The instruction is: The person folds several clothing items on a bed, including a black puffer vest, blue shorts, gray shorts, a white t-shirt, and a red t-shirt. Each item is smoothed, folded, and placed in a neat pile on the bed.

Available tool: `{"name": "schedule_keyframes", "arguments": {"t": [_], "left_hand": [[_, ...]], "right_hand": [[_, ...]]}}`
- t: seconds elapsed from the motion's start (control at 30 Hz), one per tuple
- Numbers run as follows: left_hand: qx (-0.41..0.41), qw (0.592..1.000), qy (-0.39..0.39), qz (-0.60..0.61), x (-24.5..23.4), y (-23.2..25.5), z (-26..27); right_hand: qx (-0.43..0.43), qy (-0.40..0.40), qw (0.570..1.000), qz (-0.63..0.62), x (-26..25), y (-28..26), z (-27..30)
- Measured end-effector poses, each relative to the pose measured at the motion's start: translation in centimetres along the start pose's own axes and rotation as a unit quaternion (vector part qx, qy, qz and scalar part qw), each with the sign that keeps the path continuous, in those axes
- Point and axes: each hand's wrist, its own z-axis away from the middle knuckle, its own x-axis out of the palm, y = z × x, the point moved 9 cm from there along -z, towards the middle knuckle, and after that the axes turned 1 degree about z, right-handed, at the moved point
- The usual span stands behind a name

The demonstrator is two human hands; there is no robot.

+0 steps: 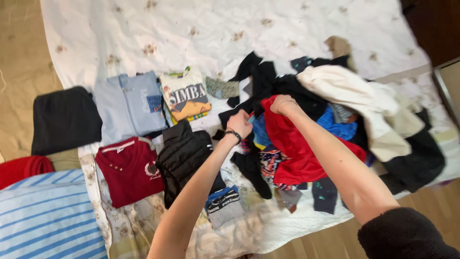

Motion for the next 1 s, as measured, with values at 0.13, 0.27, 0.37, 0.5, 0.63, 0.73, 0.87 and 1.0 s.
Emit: {"name": "schedule_keyframes", "arguments": {"t": [0.13, 0.27, 0.37, 0.5, 0.63, 0.73, 0.87, 1.0], "left_hand": [[0.041, 0.999, -0.028, -0.005, 0.3, 4.2, 2.3], [-0.102, 0.962, -0.056, 0.246, -2.2, 6.2, 4.7], [-0.212, 0.889, -0.056, 0.403, -5.0, 8.1, 8.2], [-0.024, 0.997, -0.073, 0.019, -6.5, 9.7, 6.4], [-0.007, 0.997, -0.046, 0.061, -7.2, 10.8, 4.5], [0.064, 0.992, -0.104, -0.012, -7.2, 12.6, 2.9], [0.091, 0.984, -0.119, -0.099, -17.6, 25.4, 18.5], [0.085, 0.995, -0.011, -0.046, -17.3, 23.1, 11.8]], "right_hand": [[-0.012, -0.082, 0.995, -0.049, -6.8, 1.0, 5.3], [-0.025, -0.171, 0.948, -0.268, -18.7, 0.2, 18.1], [-0.055, -0.187, 0.924, -0.329, -24.3, 0.8, 20.2], [-0.094, -0.184, 0.936, -0.284, -33.2, 1.3, 25.3], [-0.113, -0.12, 0.92, -0.356, -41.0, 2.3, 28.6], [-0.118, -0.098, 0.871, -0.467, -45.5, 2.8, 29.4], [-0.137, -0.08, 0.828, -0.537, -50.8, 2.1, 30.8], [-0.144, -0.069, 0.791, -0.591, -55.4, 0.6, 34.7]]}}
